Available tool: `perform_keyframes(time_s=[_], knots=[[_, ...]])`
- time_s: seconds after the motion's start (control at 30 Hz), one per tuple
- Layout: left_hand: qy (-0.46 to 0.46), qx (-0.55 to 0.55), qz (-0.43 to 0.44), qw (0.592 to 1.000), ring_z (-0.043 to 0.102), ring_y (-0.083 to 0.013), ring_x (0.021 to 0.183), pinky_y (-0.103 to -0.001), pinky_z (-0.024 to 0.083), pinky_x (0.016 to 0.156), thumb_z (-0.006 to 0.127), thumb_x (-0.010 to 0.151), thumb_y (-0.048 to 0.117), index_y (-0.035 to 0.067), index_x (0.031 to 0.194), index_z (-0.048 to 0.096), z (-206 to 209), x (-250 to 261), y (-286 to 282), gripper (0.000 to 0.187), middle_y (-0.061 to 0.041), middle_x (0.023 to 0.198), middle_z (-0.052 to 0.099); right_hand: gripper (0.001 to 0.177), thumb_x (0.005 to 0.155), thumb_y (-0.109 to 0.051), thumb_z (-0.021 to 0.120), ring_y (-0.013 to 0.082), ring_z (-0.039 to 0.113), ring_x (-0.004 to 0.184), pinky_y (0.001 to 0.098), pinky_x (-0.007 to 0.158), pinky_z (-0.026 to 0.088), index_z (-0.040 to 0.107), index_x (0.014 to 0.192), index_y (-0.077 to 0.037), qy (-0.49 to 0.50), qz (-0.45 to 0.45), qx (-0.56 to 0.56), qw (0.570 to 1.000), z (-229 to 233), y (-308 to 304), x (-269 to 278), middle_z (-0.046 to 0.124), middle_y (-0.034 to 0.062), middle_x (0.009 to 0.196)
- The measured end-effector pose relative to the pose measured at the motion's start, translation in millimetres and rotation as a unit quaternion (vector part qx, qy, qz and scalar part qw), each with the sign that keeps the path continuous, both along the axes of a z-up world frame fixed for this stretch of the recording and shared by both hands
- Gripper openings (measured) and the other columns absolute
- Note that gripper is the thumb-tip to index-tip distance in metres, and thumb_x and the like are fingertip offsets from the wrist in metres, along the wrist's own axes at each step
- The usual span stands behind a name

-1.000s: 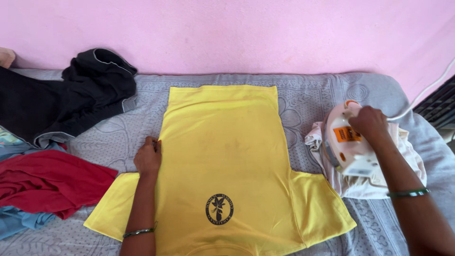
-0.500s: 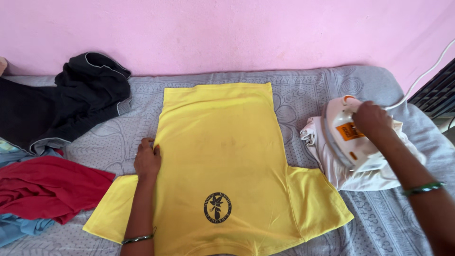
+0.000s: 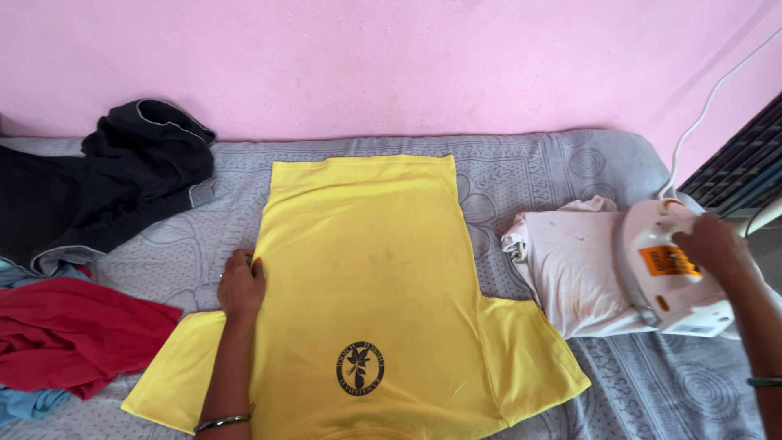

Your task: The person irons a yellow t-shirt laid out on a bed. They smooth the fabric with one hand while moving the iron with the other, then flip the shirt to iron the back side.

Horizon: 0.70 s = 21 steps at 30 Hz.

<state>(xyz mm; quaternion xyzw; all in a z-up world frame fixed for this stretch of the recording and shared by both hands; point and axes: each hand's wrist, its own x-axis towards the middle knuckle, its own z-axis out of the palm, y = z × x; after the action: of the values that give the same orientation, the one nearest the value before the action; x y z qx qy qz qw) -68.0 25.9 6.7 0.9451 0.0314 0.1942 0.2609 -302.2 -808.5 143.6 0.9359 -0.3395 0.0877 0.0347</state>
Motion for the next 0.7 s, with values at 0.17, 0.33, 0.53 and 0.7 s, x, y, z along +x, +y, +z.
perform_keyframes(time_s=[0.17, 0.33, 0.53, 0.7], knots=[[-0.001, -0.013, -0.009, 1.000, 0.067, -0.0395, 0.101, -0.053, 0.054, 0.082, 0.064, 0.100, 0.029, 0.012, 0.120, 0.061, 0.1, -2.4, -1.3, 0.026, -0.015, 0.115, 0.068, 0.045, 0.089, -0.033, 0.073, 0.0490, 0.071, 0.105, 0.0555, 0.094, 0.056, 0.073, 0.108, 0.008, -0.048, 0.023, 0.022, 0.998, -13.4, 50.7, 29.3, 0.074, 0.0335, 0.111], [-0.033, -0.029, -0.019, 0.999, 0.067, -0.0404, 0.099, -0.052, 0.053, 0.081, 0.065, 0.099, 0.028, 0.009, 0.116, 0.062, -10.1, 2.2, 4.3, 0.025, -0.016, 0.112, 0.068, 0.053, 0.091, -0.032, 0.075, 0.0488, 0.068, 0.110, 0.0545, 0.092, 0.055, 0.063, 0.124, 0.007, -0.084, -0.061, 0.047, 0.993, 8.9, 103.5, 75.5, 0.071, 0.0314, 0.117], [-0.086, -0.044, -0.036, 0.995, 0.066, -0.0414, 0.100, -0.052, 0.053, 0.083, 0.064, 0.101, 0.026, 0.006, 0.112, 0.063, -38.4, 20.9, 11.5, 0.023, -0.018, 0.109, 0.068, 0.068, 0.088, -0.025, 0.075, 0.0489, 0.067, 0.110, 0.0527, 0.089, 0.055, 0.046, 0.142, 0.006, -0.154, 0.034, -0.104, 0.982, 31.6, 162.8, 55.5, 0.063, 0.0348, 0.125], [-0.067, -0.015, -0.124, 0.990, 0.063, -0.0477, 0.099, -0.054, 0.053, 0.081, 0.065, 0.098, 0.028, 0.001, 0.119, 0.056, -20.9, 9.6, 18.6, 0.035, -0.027, 0.112, 0.064, 0.069, 0.097, -0.035, 0.073, 0.0488, 0.058, 0.123, 0.0526, 0.102, 0.048, 0.045, 0.149, 0.001, -0.172, 0.229, 0.056, 0.957, 7.5, 271.8, 8.8, 0.054, 0.0338, 0.139]])
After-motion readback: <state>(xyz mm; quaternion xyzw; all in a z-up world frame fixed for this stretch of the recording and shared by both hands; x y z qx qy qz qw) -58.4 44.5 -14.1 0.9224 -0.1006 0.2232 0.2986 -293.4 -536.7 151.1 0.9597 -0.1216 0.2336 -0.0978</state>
